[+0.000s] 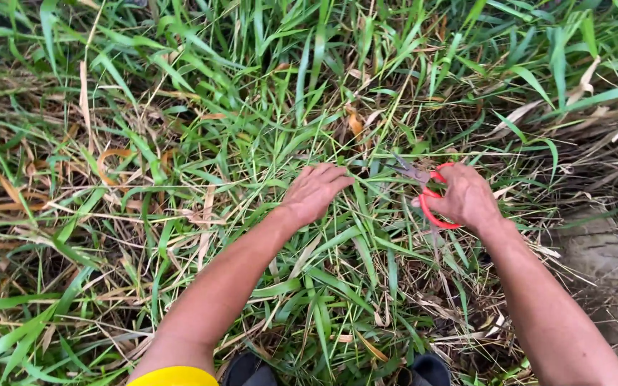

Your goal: Trimming and removing tall grass and weeds using a pair of hand shears in an outdoor garden.

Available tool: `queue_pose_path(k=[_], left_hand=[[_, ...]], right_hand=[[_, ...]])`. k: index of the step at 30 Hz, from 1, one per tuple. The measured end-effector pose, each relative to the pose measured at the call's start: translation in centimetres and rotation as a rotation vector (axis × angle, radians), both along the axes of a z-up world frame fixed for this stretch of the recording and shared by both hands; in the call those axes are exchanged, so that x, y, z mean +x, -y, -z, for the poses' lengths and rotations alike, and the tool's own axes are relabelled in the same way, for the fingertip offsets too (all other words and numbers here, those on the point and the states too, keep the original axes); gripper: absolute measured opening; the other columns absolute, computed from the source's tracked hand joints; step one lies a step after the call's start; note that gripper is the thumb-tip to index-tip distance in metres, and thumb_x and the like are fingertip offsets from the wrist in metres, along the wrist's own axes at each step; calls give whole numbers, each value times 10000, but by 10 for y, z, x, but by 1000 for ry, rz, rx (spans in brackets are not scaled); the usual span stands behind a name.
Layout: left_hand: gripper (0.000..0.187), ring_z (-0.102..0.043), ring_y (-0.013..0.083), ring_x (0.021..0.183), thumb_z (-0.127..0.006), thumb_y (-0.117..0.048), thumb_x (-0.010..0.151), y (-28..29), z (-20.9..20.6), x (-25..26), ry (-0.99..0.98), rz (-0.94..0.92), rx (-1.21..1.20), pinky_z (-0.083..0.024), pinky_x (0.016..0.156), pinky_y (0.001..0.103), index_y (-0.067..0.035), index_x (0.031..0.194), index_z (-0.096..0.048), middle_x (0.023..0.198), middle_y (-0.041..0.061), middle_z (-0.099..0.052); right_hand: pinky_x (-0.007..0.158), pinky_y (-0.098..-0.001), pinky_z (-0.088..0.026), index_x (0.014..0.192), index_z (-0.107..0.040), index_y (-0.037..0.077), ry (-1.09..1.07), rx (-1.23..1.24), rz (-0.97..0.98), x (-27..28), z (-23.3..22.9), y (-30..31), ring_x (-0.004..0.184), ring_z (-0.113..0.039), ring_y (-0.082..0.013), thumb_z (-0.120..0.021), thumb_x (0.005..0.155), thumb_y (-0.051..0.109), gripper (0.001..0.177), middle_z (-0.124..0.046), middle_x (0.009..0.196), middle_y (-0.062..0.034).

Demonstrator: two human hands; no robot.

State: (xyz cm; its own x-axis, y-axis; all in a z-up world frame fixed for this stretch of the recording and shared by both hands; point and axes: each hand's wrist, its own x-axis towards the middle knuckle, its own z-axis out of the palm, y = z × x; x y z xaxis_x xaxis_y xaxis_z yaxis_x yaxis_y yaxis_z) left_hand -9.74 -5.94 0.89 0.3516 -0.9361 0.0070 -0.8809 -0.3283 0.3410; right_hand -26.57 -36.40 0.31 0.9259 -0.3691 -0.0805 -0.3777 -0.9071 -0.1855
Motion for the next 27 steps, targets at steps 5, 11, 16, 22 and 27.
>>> queue_pose_path(k=[5,11,16,22,27], left_hand=[[736,-306,292,1514,-597,101,841,21,-3,-2,30,27,64,-252,1209,558,-226,1490,-479,1535,51,-518],[321,-523,145,1250,-637,-47,897,39,33,18,166,-67,139,-270,1194,491,-264,1134,-631,1144,-72,-683],[265,-735,144,926,-660,-216,984,34,14,34,-341,-522,-138,-527,996,429,-306,1232,-687,1016,-18,-771],[268,-703,119,724,-748,-40,891,41,22,37,-1063,-770,-517,-565,742,274,-51,1149,-675,964,87,-754],[274,-682,149,766,-666,-17,953,33,-21,-1,-1097,-556,-141,-576,725,273,-13,1227,-658,1065,169,-715]], right_hand=[[1050,-484,-505,1063,-726,66,-19,92,63,-9,-15,-9,1224,-627,-374,-804,774,431,472,-699,1060,-191],[932,-487,-547,1052,-728,38,90,213,84,-19,-19,-6,1050,-666,-369,-798,816,378,419,-672,961,-179],[854,-457,-556,1053,-723,32,147,365,64,-16,-15,-3,983,-665,-334,-821,817,413,459,-647,927,-153],[804,-470,-542,1063,-716,14,23,502,-41,5,-21,-27,902,-647,-318,-843,776,435,525,-604,895,-143],[894,-443,-565,1174,-669,12,-164,649,32,18,-38,-58,959,-685,-316,-706,933,290,370,-631,1027,-170]])
